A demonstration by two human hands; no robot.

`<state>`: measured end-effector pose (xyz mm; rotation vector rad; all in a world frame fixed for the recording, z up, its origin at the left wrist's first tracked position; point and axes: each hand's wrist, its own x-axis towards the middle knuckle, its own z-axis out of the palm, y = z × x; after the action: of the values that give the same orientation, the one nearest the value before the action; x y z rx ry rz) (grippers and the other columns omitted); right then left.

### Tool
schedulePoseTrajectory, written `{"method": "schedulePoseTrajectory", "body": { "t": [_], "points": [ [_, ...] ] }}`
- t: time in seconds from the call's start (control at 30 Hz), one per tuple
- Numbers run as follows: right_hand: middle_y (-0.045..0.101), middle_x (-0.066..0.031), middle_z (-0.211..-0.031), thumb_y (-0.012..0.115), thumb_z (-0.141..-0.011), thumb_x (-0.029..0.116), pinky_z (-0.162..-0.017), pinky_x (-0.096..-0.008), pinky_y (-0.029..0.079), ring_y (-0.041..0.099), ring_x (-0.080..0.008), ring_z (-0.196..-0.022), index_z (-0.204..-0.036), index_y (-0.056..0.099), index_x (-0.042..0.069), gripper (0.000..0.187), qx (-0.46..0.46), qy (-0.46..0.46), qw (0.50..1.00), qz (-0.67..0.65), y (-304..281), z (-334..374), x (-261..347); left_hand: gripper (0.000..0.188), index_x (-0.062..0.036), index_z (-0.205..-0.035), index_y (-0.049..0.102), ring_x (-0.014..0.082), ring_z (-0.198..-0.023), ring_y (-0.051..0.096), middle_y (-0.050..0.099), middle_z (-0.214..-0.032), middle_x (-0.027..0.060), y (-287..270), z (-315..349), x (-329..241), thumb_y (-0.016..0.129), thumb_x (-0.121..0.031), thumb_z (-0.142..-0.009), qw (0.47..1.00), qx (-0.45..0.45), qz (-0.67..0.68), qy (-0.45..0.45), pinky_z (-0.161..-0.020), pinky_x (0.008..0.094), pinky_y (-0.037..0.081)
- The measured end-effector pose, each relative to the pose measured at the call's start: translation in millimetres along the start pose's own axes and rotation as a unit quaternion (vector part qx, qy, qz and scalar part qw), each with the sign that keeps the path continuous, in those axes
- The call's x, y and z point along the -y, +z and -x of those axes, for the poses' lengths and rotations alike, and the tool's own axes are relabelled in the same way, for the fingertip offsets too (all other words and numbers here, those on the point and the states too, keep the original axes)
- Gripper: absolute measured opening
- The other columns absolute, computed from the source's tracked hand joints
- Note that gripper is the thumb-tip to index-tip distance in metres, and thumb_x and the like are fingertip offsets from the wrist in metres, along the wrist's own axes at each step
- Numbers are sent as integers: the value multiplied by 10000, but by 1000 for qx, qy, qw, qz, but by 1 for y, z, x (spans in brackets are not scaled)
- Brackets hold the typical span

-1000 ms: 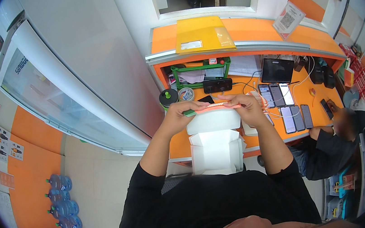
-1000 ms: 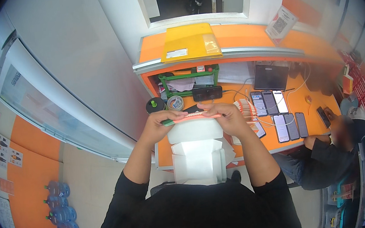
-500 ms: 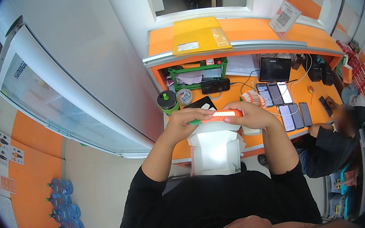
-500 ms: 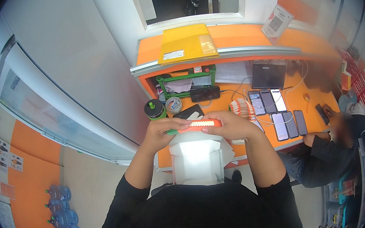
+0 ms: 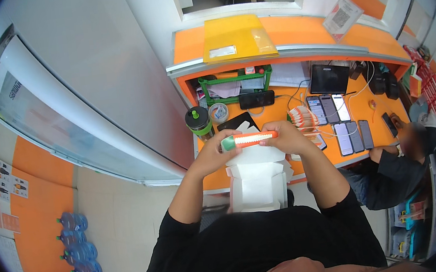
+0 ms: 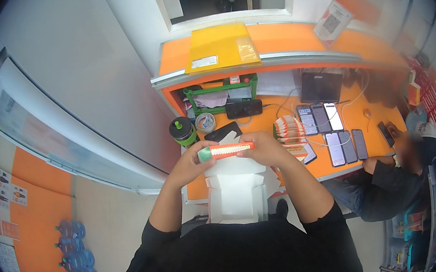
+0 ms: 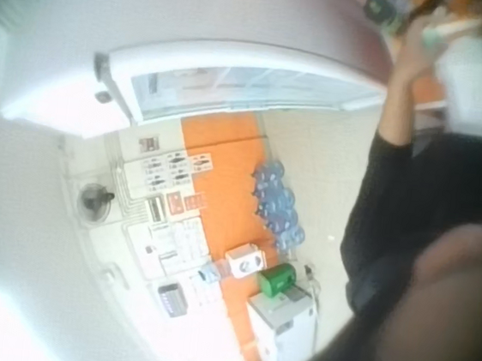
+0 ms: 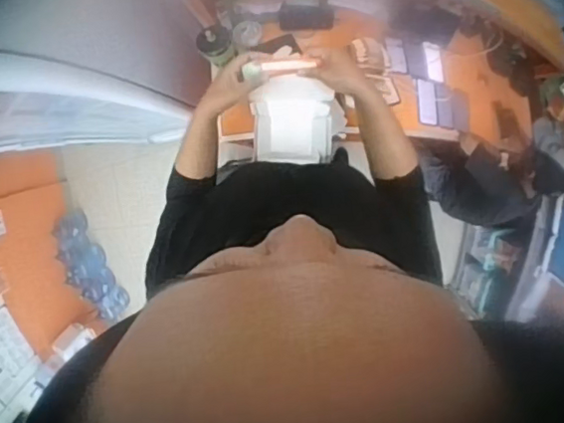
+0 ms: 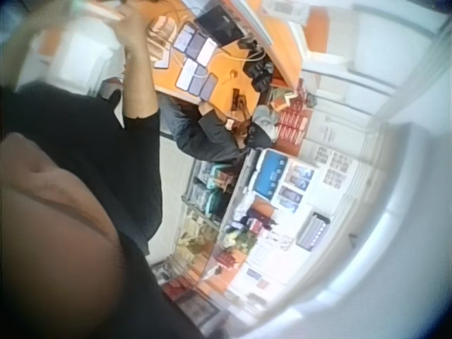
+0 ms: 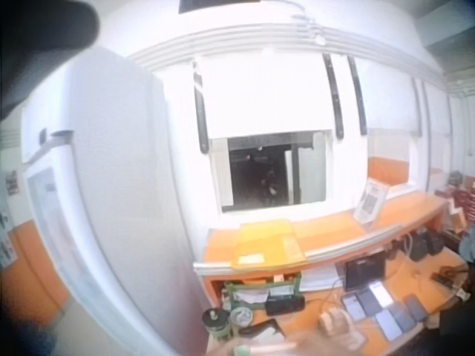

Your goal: The person assembles flat-packed paper food boxes by folding the sides and applying adhesive strips to secure the structure. The person handles the boxes one at a time, peeling backing from adhesive tabs and pressing the flaps together to form the final container shape.

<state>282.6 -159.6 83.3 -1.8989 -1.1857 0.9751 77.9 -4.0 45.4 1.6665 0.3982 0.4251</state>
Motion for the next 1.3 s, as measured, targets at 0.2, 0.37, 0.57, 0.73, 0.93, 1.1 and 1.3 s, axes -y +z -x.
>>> {"method": "schedulePoseTrajectory", "body": {
  "t": [0.2,0.37,0.57,0.73,0.93,1.1,1.3],
  "points": [
    [661,-137,-1063,807,-837,292,-827,-353,526,661,-250,-939,-1214,627,39,489,-17,-114,993,9,34,-43,-64,224,-5,-1121,668,94,-802,636,692,-932,53,1,-1,54,686,-135,-940,989,-96,-2,-111,-712,237,512],
    [561,-189,-1278,787,-840,459,-910,-375,548,622,-299,-1125,-1470,389,30,860,-57,85,991,-88,71,-32,-105,250,-30,-1149,673,100,-833,644,695,-970,51,-13,17,99,639,-214,-984,959,-168,55,-222,-733,255,517],
    [642,-131,-1144,725,-887,393,-777,-300,545,653,-199,-981,-1389,488,53,651,211,249,914,-241,90,15,-124,480,-67,-1399,498,145,-1068,640,634,-1236,70,-8,57,139,498,-402,-1055,915,-129,314,-218,-849,328,541],
    [673,-128,-1098,666,-946,198,-879,-318,523,653,-194,-1017,-1392,505,25,505,50,103,957,-266,100,16,-161,506,-62,-1491,361,170,-1122,615,562,-1325,81,18,73,120,486,-320,-1074,913,-45,253,-316,-951,339,515],
    [621,-252,-1243,690,-926,254,-1078,-457,421,569,-420,-1212,-1432,456,-17,620,-176,8,983,59,96,-31,-183,653,-8,-1499,368,216,-1171,599,553,-1312,164,19,61,179,635,-319,-991,953,-104,75,-273,-1024,337,471],
    [604,-236,-1251,664,-898,163,-1098,-511,371,532,-424,-1236,-1353,520,-6,507,-219,-85,957,169,106,6,-170,481,40,-1308,560,237,-999,665,671,-1104,166,-6,89,201,623,-301,-974,945,-84,-73,-307,-903,355,517],
    [622,-194,-1074,549,-837,-86,-900,-437,470,595,-385,-1007,-1090,593,-7,269,-341,-120,920,152,118,93,-246,508,7,-1260,618,382,-1071,685,711,-1121,225,-45,221,338,591,-389,-943,787,54,-398,-468,-950,477,525]
  ]
}}
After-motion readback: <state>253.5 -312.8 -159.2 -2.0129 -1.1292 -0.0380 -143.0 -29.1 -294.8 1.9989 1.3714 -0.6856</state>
